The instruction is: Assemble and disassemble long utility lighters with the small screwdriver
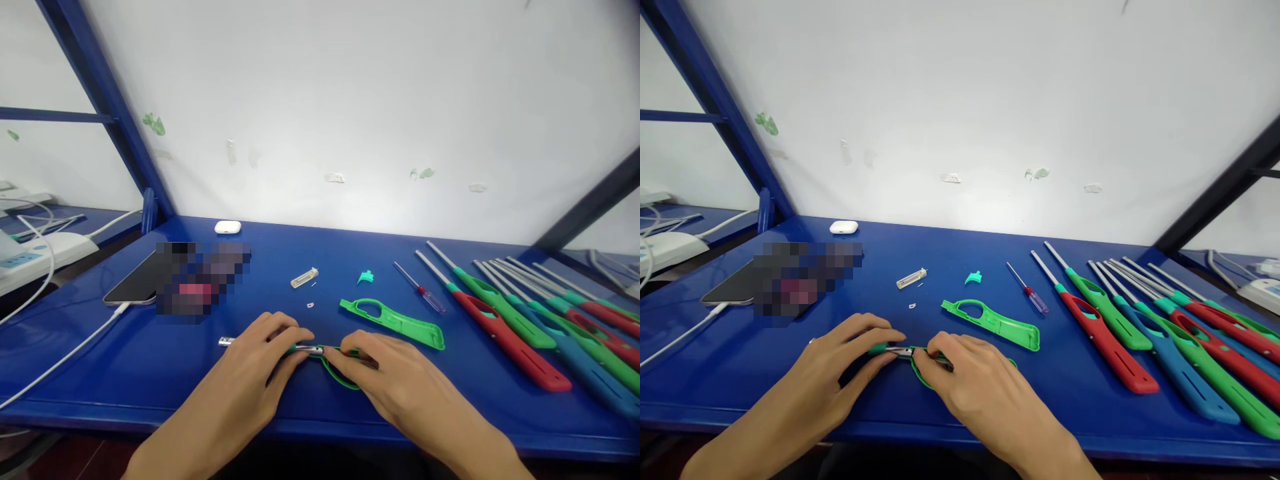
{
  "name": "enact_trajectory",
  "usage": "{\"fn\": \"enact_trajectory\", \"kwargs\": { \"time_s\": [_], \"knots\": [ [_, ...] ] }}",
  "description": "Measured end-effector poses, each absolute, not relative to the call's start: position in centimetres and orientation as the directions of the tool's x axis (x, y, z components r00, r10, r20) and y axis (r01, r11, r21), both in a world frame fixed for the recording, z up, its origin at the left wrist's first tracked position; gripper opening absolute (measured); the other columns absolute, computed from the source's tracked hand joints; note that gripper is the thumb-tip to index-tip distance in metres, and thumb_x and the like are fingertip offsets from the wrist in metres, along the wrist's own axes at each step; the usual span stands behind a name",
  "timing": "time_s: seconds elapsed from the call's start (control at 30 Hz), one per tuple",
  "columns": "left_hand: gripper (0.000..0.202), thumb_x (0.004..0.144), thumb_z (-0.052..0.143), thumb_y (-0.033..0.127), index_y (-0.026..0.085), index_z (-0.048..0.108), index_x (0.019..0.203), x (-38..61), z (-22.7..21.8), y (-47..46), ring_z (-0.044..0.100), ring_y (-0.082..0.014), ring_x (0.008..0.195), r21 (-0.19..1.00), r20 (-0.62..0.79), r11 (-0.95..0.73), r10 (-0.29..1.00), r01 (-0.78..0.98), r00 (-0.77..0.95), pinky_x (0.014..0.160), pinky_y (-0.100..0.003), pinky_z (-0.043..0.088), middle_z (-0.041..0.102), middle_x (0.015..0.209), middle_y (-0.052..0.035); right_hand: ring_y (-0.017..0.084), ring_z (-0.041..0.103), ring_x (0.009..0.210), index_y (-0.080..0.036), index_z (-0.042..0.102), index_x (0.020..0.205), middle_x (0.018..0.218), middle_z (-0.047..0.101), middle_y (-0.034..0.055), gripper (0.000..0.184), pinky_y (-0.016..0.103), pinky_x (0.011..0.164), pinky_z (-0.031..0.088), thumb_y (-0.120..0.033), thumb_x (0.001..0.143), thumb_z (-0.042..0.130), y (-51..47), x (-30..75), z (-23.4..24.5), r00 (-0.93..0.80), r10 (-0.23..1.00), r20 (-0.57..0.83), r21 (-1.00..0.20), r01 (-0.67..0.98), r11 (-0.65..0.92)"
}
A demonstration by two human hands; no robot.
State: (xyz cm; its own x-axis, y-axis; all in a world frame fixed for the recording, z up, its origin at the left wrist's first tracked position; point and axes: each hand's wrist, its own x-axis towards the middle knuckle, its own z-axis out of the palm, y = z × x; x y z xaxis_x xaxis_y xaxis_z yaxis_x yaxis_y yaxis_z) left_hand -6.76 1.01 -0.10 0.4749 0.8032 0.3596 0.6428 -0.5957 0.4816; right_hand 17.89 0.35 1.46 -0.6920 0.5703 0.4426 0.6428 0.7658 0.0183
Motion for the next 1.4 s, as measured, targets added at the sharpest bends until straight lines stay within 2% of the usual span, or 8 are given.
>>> {"fn": "enact_trajectory", "kwargs": {
  "time_s": [0.1,0.23,0.43,0.7,1.03,1.2,1.3,1.4],
  "knots": [
    [0.022,0.111,0.049,0.021,0.031,0.067,0.115,-6.4,0.1,1.3,0.063,-0.0152,0.103,0.539,0.357,-0.6,0.798,0.591,0.485,0.091,-0.029,0.049,0.063,0.115,0.0022,0.017,0.064,0.066,-0.02,0.073,0.118,0.089,0.068,0.0023,0.029,0.029,0.06,0.051,-0.01,0.106,0.049,0.4,17.9,1.4,-0.685,0.583,0.438,-0.012,0.644,0.765],
    [0.024,0.109,0.051,0.017,0.03,0.071,0.107,-6.3,0.6,1.3,0.063,-0.014,0.099,0.633,0.304,-0.529,0.841,0.565,0.447,0.089,-0.028,0.049,0.064,0.11,0.0035,0.017,0.069,0.076,-0.025,0.072,0.121,0.098,0.07,0.0018,0.029,0.029,0.07,0.056,-0.008,0.102,0.058,0.4,18.1,1.1,-0.637,0.682,0.36,-0.222,0.651,0.726],
    [0.023,0.108,0.052,0.018,0.029,0.071,0.101,-6.1,0.8,1.5,0.062,-0.0153,0.098,0.65,0.297,-0.52,0.845,0.554,0.445,0.088,-0.03,0.048,0.064,0.107,0.0029,0.017,0.072,0.087,-0.026,0.072,0.119,0.105,0.072,0.0014,0.025,0.03,0.08,0.058,-0.021,0.11,0.05,0.3,18.0,0.7,-0.551,0.757,0.351,-0.427,0.625,0.653],
    [0.024,0.108,0.051,0.014,0.027,0.07,0.102,-6.2,1.0,1.5,0.061,-0.0159,0.096,0.558,0.354,-0.599,0.798,0.574,0.488,0.085,-0.032,0.046,0.063,0.106,0.0021,0.018,0.073,0.098,-0.032,0.066,0.131,0.114,0.073,0.0003,0.036,0.032,0.085,0.06,-0.012,0.107,0.048,0.2,18.1,0.7,-0.504,0.79,0.349,-0.473,0.633,0.613],
    [0.023,0.108,0.051,0.016,0.029,0.07,0.103,-6.5,0.9,1.7,0.061,-0.0153,0.098,0.607,0.312,-0.571,0.811,0.552,0.496,0.088,-0.032,0.048,0.062,0.109,0.0025,0.02,0.073,0.098,-0.03,0.064,0.131,0.117,0.07,0.0022,0.041,0.035,0.083,0.06,-0.006,0.104,0.043,0.3,18.3,0.4,-0.491,0.799,0.346,-0.471,0.646,0.601],
    [0.023,0.11,0.049,0.017,0.028,0.068,0.102,-6.6,1.2,1.9,0.06,-0.0162,0.1,0.566,0.289,-0.583,0.802,0.582,0.522,0.09,-0.032,0.047,0.062,0.111,0.0017,0.02,0.071,0.104,-0.03,0.065,0.132,0.119,0.071,0.0024,0.034,0.038,0.094,0.058,-0.015,0.108,0.046,0.2,17.9,1.1,-0.484,0.817,0.312,-0.492,0.653,0.575],
    [0.024,0.11,0.048,0.016,0.029,0.068,0.107,-6.6,1.2,2.0,0.06,-0.017,0.102,0.518,0.286,-0.611,0.783,0.599,0.552,0.095,-0.033,0.046,0.063,0.111,0.0017,0.02,0.069,0.107,-0.03,0.068,0.127,0.118,0.072,0.0009,0.024,0.037,0.098,0.055,-0.027,0.108,0.055,0.1,17.8,1.6,-0.478,0.832,0.283,-0.538,0.639,0.55],
    [0.028,0.11,0.045,0.015,0.029,0.069,0.11,-6.6,1.3,1.8,0.059,-0.0179,0.102,0.483,0.28,-0.625,0.774,0.613,0.568,0.098,-0.035,0.045,0.063,0.112,0.0011,0.019,0.07,0.106,-0.03,0.07,0.125,0.118,0.073,0.0006,0.021,0.037,0.098,0.055,-0.03,0.106,0.06,0.1,17.7,1.8,-0.489,0.831,0.263,-0.554,0.629,0.545]
  ]
}}
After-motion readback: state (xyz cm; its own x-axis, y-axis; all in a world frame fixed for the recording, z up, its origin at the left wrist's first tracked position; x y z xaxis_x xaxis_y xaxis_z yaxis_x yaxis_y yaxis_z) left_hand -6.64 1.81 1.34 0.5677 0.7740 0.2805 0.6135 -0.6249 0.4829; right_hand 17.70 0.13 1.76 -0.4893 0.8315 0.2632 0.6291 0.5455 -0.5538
